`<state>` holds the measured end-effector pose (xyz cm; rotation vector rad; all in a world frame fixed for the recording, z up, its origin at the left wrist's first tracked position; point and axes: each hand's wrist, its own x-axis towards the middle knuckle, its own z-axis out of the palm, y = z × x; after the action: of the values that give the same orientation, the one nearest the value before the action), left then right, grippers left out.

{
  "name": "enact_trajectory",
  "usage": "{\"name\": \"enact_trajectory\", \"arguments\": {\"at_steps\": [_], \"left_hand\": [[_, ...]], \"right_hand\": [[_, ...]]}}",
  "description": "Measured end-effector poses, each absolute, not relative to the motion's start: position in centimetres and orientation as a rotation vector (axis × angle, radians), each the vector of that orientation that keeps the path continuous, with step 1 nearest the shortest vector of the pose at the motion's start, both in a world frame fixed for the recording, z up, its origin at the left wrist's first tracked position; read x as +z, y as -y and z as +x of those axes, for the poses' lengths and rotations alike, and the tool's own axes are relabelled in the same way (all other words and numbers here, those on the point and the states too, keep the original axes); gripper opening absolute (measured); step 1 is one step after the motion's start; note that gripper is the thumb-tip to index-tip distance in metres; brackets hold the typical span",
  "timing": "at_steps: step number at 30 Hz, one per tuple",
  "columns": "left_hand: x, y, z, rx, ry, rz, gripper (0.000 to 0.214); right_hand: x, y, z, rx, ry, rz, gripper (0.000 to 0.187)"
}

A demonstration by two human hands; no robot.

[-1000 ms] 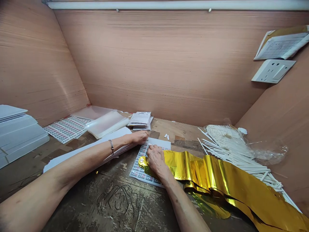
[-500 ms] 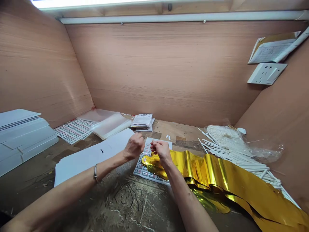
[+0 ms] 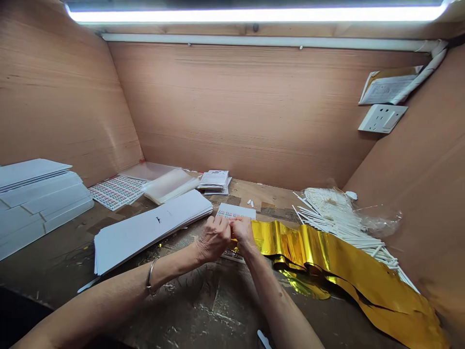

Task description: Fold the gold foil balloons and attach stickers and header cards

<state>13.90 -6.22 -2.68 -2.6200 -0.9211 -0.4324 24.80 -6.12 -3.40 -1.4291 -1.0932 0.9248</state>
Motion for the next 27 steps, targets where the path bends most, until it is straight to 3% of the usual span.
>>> {"name": "enact_trajectory", "arguments": {"at_steps": [5,10,27], "left_hand": [[-1.8,6.6,10.1,-0.575,1.107,-2.613,0.025],[-3.3,6.6,7.4,-0.344,1.272,-2.716,0.029],[-5.9,7.1,8.1,-0.327,1.104,-2.888,0.027]], "right_hand": [[-2.2,6.0,27.8,1.063,1.324,-1.644,0.007],[-2.4,5.2,28.6,1.062,1.564,-1.838,0.007],[-5.4,2.9,27.4,0.948,1.816,-2.043,0.007]]}}
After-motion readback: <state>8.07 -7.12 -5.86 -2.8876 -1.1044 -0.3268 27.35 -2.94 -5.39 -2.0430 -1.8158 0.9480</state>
